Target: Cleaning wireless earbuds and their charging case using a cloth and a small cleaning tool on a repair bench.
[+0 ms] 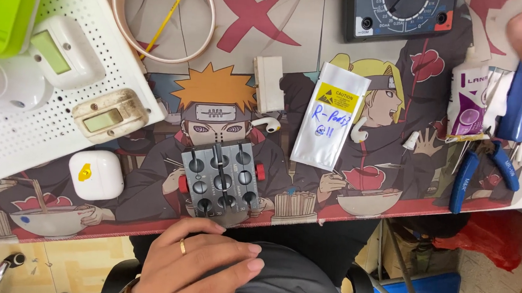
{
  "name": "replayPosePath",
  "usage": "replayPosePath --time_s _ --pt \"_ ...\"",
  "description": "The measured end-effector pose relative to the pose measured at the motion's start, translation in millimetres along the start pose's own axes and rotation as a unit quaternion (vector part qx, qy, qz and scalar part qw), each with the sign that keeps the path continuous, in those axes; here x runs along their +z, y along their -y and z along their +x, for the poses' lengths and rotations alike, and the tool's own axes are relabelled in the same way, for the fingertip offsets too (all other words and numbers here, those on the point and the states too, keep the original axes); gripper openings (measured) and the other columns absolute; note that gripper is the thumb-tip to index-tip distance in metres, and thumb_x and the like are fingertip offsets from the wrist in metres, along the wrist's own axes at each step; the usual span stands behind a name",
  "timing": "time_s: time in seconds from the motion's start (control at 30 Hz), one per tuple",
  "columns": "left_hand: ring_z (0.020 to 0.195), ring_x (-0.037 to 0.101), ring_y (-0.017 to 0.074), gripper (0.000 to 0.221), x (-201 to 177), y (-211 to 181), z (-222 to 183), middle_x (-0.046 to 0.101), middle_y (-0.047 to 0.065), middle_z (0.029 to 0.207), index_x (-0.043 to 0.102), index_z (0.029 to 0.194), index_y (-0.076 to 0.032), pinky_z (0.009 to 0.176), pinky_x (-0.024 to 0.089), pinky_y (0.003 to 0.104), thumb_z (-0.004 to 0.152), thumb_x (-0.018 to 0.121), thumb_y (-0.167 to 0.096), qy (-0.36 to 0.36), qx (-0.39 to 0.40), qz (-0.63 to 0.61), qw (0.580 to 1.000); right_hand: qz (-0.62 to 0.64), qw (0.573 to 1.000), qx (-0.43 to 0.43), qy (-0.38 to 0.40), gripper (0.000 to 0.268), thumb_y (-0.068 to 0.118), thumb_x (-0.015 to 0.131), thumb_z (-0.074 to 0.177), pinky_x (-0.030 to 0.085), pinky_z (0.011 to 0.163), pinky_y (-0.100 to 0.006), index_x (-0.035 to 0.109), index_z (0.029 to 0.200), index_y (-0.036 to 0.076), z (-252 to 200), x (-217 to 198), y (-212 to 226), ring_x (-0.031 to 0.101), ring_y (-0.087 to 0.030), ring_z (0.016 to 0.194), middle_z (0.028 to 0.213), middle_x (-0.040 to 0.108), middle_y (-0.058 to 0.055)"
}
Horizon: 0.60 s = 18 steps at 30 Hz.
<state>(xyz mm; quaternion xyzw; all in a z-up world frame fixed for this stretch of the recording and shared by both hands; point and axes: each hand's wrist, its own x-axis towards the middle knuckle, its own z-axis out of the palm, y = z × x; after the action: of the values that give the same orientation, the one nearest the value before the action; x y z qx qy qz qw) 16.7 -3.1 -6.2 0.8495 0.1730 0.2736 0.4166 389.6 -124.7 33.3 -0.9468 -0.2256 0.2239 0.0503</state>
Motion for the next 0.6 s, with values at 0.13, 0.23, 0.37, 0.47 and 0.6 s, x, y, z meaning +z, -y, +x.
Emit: replayPosePath --time_s 0.13,0.23,0.37,0.47,0.6 --pt "0.077 0.079 0.0096 0.026 -1.2 -3.9 1.9 0.082 -0.002 0.099 0.078 0.102 -0.02 0.082 0.064 0.032 0.103 0.054 -0.011 0.015 -0.002 -0.005 1.0 -0.003 0.933 -0.326 -0.154 0.043 0.022 0.064 0.153 0.04 0.124 -0.053 0.065 0.15 -0.021 -17.8 14.2 -32.5 0.056 -0.044 0.134 0.144 0.059 -0.032" --pt "0.077 0.079 0.0098 0.027 -1.0 -2.8 0.7 0.082 -0.002 0.099 0.078 0.101 -0.019 0.081 0.064 0.031 0.103 0.053 -0.01 0.015 0.014 -0.005 1.0 -0.008 0.919 -0.361 -0.156 0.043 0.011 0.066 0.15 0.045 0.126 -0.057 0.066 0.165 -0.029 -29.6 12.0 -20.0 0.061 -0.048 0.139 0.15 0.064 -0.039" --pt "0.077 0.079 0.0085 0.026 -0.2 -2.1 -2.2 0.082 -0.002 0.098 0.078 0.1 -0.019 0.08 0.064 0.03 0.101 0.054 -0.009 0.005 0.033 -0.001 0.999 0.013 0.903 -0.395 -0.165 0.043 0.003 0.076 0.143 0.048 0.11 -0.051 0.062 0.169 -0.027 -28.1 13.6 -23.1 0.055 -0.044 0.133 0.154 0.058 -0.038" --pt "0.077 0.079 0.0087 0.026 0.0 -3.0 -1.9 0.082 -0.002 0.098 0.079 0.101 -0.019 0.08 0.063 0.03 0.101 0.055 -0.009 0.006 0.034 -0.002 0.999 0.017 0.916 -0.367 -0.16 0.04 0.005 0.076 0.146 0.047 0.112 -0.05 0.064 0.168 -0.027 -40.7 6.3 -15.0 0.058 -0.041 0.125 0.148 0.06 -0.036" --pt "0.076 0.079 0.0089 0.026 0.5 -3.6 -0.4 0.082 -0.001 0.097 0.079 0.1 -0.018 0.08 0.063 0.03 0.101 0.054 -0.009 0.005 0.039 -0.005 0.999 0.084 0.904 -0.388 -0.159 0.038 -0.002 0.072 0.143 0.054 0.117 -0.055 0.053 0.167 -0.025 -35.3 13.5 -16.8 0.059 -0.049 0.131 0.154 0.058 -0.041"
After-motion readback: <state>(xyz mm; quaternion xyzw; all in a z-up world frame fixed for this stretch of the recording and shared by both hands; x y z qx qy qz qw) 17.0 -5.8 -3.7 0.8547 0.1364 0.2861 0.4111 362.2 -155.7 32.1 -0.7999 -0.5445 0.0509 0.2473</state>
